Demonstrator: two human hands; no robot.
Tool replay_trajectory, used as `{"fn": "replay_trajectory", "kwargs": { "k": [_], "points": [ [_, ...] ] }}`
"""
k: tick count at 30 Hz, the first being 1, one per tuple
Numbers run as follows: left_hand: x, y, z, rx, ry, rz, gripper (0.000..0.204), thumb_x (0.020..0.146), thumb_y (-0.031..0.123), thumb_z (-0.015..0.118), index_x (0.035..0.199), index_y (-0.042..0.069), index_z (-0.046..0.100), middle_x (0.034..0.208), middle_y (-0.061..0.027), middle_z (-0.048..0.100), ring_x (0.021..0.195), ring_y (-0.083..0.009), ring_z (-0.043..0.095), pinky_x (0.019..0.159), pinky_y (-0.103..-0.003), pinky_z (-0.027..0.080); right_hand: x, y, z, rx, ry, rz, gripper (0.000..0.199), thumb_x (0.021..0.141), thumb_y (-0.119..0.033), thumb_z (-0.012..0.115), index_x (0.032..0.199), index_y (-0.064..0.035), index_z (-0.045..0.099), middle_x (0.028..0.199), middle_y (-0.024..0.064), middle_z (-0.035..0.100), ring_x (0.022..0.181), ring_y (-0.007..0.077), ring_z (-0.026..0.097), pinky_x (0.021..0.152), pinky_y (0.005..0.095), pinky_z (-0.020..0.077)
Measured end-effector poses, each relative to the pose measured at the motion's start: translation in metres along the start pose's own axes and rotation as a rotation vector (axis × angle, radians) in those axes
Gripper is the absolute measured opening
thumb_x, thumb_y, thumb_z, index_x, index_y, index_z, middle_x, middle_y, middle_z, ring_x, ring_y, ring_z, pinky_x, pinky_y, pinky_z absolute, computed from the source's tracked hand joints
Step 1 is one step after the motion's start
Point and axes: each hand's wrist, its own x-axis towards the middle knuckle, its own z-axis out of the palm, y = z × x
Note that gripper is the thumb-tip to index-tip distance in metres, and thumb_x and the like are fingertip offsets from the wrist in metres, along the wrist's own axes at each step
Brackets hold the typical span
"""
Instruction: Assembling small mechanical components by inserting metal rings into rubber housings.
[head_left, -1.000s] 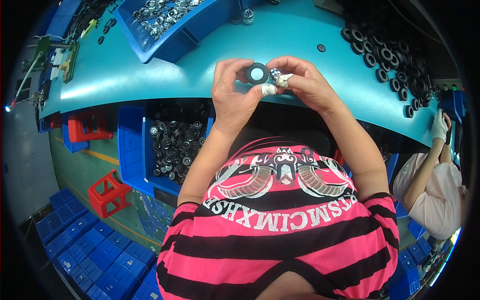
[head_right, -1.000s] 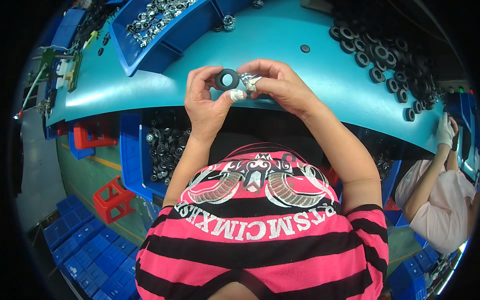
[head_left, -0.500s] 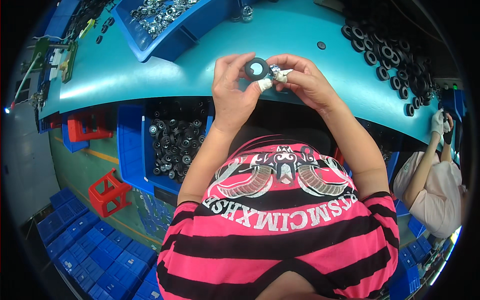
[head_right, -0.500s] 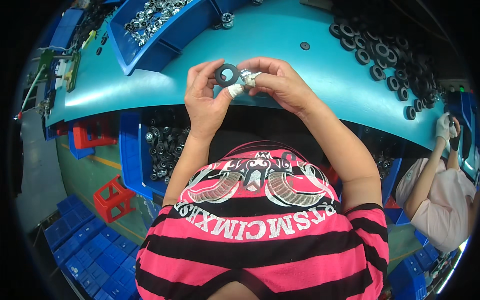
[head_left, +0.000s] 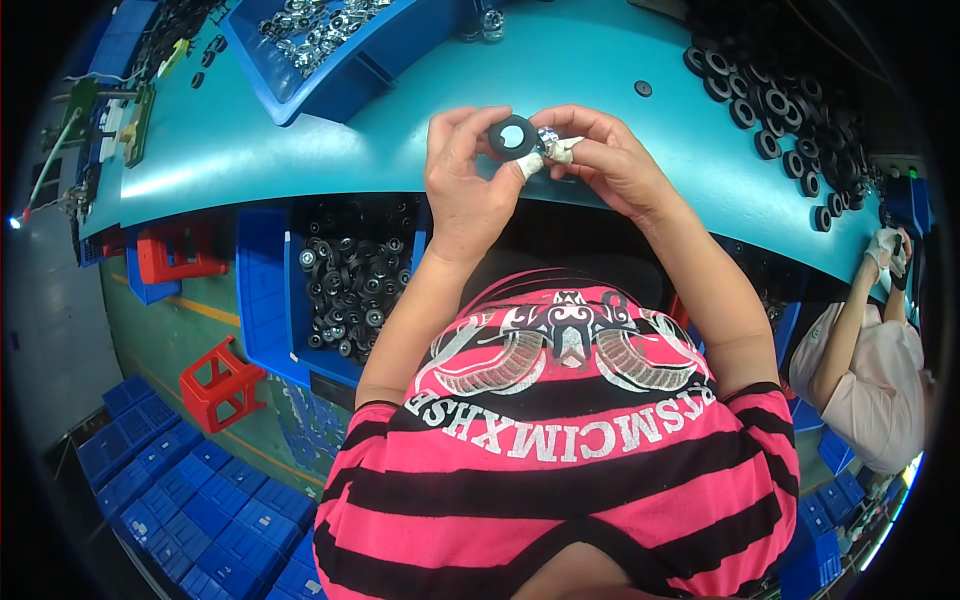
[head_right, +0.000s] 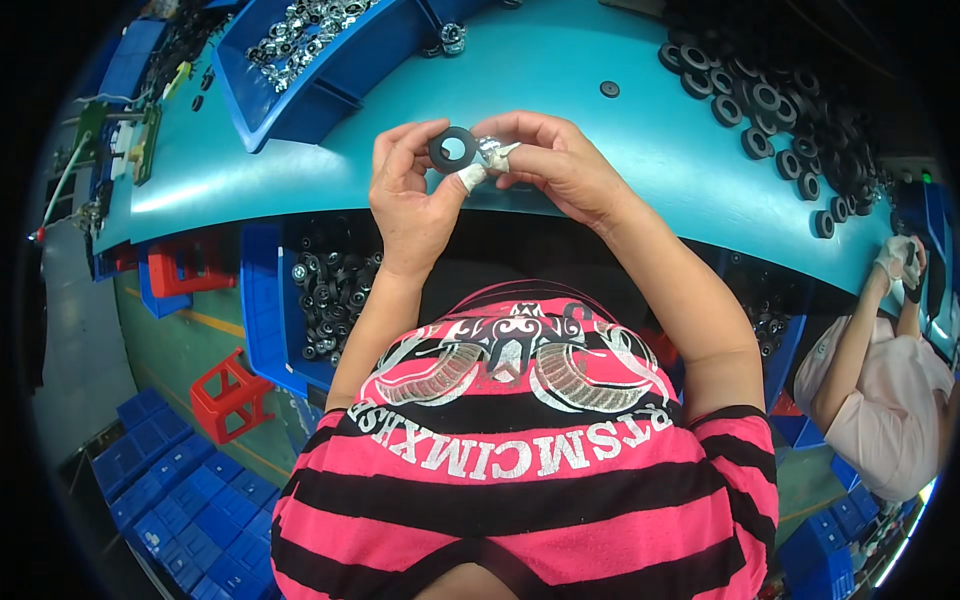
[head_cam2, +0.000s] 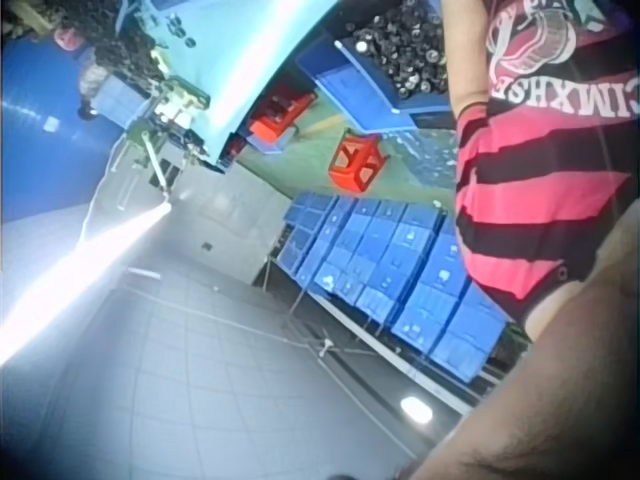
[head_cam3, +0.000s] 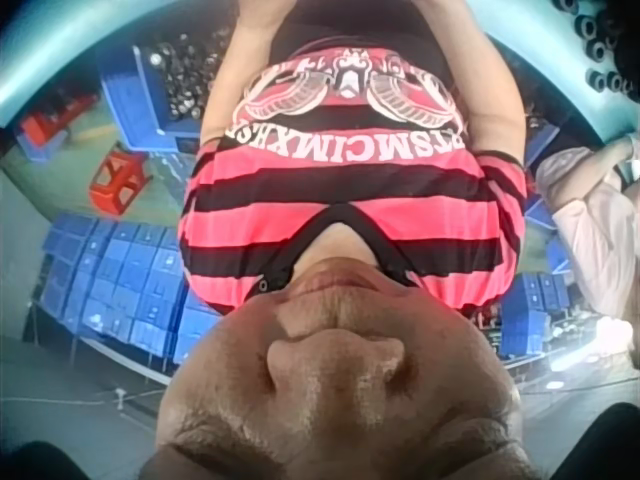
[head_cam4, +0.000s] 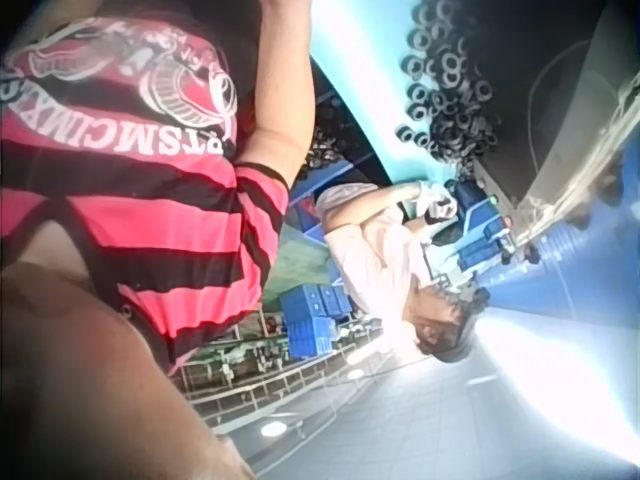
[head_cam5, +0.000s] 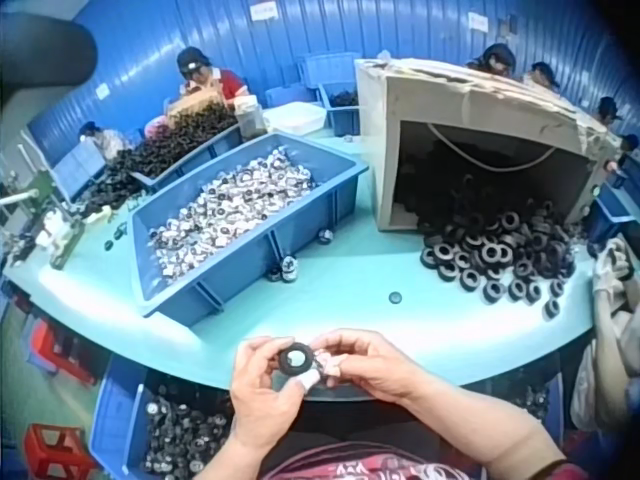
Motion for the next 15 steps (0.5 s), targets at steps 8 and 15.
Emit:
{"fn": "replay_trajectory", "kwargs": {
  "k": [8,15],
  "points": [
    [0.0010,0.0006,-0.0004,0.081,-0.007,0.017,0.048,0.072,-0.013,0.072,0.118,-0.002,0.062,0.120,-0.0107,0.049,0.100,-0.0186,0.063,0.085,-0.029,0.056,0.0016,-0.0006,0.0000,-0.029,0.006,0.017,0.039,0.085,-0.011,0.058,0.122,-0.0012,0.062,0.112,0.0060,0.065,0.098,0.0123,0.061,0.081,0.0269,0.0513],
    [0.0057,0.0012,0.0065,0.062,0.048,0.045,0.047,0.068,-0.009,0.069,0.113,0.002,0.065,0.111,-0.0122,0.053,0.088,-0.0203,0.062,0.076,-0.031,0.056,0.0006,0.0020,-0.0013,0.041,0.010,-0.001,0.039,0.087,-0.010,0.055,0.124,-0.0003,0.061,0.113,0.0067,0.065,0.099,0.0123,0.062,0.080,0.0267,0.0523]
  ]
}}
